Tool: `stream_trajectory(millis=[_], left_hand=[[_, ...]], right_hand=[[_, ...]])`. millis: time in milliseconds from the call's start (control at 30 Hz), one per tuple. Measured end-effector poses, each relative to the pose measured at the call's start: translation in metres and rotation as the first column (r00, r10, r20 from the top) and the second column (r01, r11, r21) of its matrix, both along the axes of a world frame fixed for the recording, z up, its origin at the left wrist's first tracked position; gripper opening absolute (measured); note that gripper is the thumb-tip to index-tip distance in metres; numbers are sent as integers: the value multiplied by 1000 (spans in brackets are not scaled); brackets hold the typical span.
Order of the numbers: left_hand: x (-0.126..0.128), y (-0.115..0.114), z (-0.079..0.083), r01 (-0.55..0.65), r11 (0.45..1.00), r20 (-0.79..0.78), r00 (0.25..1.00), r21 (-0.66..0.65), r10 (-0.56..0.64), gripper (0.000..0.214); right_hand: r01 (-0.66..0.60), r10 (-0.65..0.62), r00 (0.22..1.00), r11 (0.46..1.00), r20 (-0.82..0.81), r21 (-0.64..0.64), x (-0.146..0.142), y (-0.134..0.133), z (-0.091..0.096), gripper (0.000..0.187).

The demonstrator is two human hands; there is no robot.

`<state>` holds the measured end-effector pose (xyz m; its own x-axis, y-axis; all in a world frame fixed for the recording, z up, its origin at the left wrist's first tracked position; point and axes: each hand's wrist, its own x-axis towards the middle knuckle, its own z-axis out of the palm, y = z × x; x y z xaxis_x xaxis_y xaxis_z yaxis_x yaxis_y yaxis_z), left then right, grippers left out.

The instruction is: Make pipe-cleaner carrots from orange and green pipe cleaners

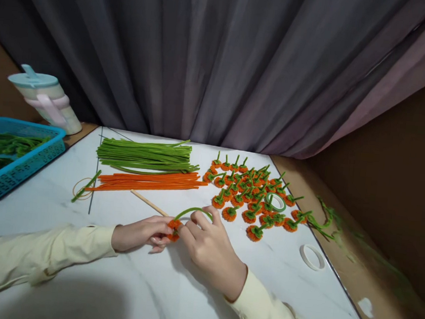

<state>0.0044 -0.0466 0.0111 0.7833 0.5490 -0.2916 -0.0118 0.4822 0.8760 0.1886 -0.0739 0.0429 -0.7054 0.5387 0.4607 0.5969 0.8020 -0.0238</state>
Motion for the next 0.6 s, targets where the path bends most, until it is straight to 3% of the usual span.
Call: stream_trajectory(millis=[400,600], left_hand=[[3,-3,0,35,998,-72,997,50,-31,14],[3,-8,2,-1,973,-177,983,231,43,10]], right_hand=[[33,-33,999,998,-2,-62,-5,-1,-1,21],[33,-34,999,993,-9,-115,-8,-6,-3,21]])
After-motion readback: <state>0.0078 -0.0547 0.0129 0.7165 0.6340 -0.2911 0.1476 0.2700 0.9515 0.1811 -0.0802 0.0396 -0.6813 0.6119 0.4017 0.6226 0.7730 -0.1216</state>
